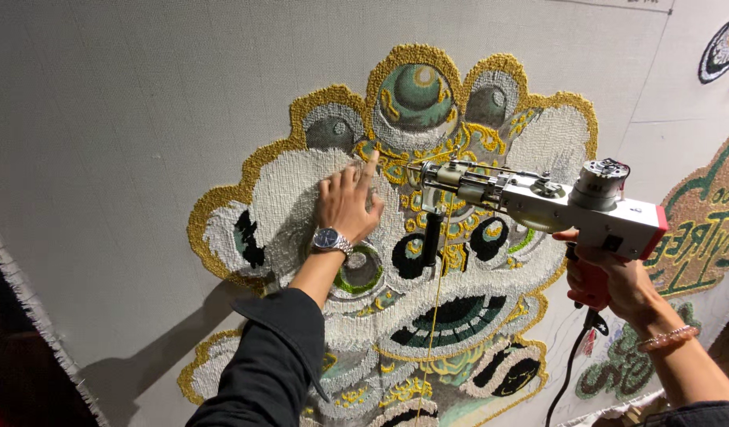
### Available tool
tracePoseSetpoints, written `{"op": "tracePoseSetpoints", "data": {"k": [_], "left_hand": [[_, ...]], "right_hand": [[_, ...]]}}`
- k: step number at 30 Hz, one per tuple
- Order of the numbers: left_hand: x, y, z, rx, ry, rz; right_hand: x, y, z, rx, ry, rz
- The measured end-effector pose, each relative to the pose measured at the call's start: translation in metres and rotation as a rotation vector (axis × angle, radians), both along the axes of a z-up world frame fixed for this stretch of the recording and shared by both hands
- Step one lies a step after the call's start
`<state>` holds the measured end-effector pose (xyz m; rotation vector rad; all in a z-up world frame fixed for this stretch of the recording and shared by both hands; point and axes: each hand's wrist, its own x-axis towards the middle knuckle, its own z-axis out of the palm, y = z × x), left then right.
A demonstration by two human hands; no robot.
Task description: The person uses a handheld tufting gun to apply yellow yarn into a stretched fabric canvas, following a pre-drawn design of a stylized face. The person guides the tool along the pattern lines to build up the pile of the rug.
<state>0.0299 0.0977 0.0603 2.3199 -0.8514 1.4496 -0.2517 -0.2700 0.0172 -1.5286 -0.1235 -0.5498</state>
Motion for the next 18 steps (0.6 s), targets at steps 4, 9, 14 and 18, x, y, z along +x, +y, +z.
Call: {"op": "tracePoseSetpoints", "data": {"k": [4, 9, 14, 18], "left_hand": [[-0.003, -0.003, -0.013, -0.2, -0.071, -0.162], [-0.01, -0.046, -0.05, -0.491, 0.052, -0.39], [-0.005, -0.088, -0.084, -0.512, 1.01, -1.036], [-0.039, -0.088, -0.083, -0.53, 1.251, -1.197]], "right_hand": [[0.01, 0.005, -0.001, 0.033, -0.006, 0.095], [0.018, 0.013, 0.006, -0.009, 0.039, 0.075], [0.019, 0.021, 0.008, 0.052, 0.07, 0.094], [0.005, 0.022, 0.006, -0.011, 0.05, 0.036]]}}
